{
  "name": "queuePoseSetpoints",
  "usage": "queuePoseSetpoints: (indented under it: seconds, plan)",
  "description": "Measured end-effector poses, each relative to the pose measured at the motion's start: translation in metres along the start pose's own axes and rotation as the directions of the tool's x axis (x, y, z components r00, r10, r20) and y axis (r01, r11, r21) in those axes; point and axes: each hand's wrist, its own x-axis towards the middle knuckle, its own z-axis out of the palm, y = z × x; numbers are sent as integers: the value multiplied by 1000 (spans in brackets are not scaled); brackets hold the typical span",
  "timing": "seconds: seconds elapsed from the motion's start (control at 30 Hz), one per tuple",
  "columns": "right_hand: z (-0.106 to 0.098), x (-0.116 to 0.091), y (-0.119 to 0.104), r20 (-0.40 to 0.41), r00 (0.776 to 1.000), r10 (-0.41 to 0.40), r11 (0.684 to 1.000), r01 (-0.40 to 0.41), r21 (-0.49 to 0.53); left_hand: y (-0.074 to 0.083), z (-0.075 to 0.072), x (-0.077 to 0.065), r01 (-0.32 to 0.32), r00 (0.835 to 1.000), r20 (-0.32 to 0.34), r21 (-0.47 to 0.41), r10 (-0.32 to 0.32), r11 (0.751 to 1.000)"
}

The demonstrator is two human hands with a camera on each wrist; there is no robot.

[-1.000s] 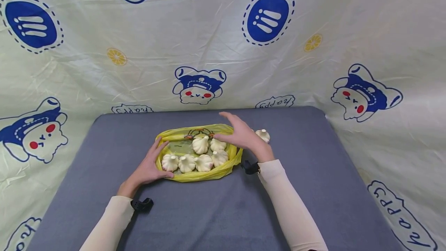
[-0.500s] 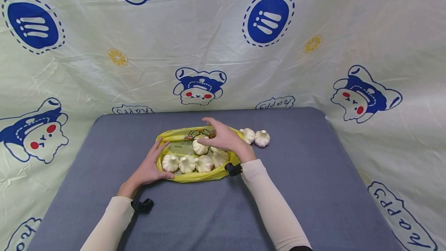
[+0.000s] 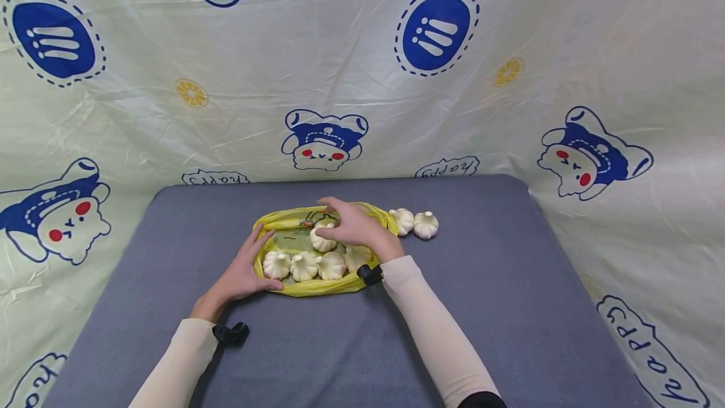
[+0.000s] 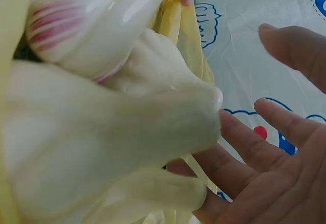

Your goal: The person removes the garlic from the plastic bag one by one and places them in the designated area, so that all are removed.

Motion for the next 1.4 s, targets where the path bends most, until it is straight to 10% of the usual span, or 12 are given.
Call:
queuePoseSetpoints:
  seconds: [1.4]
  plan:
    - [9,28,-10,164,983,86,977,-50,-208,-3,2,1,-18,1000,-5,-1,18,1000]
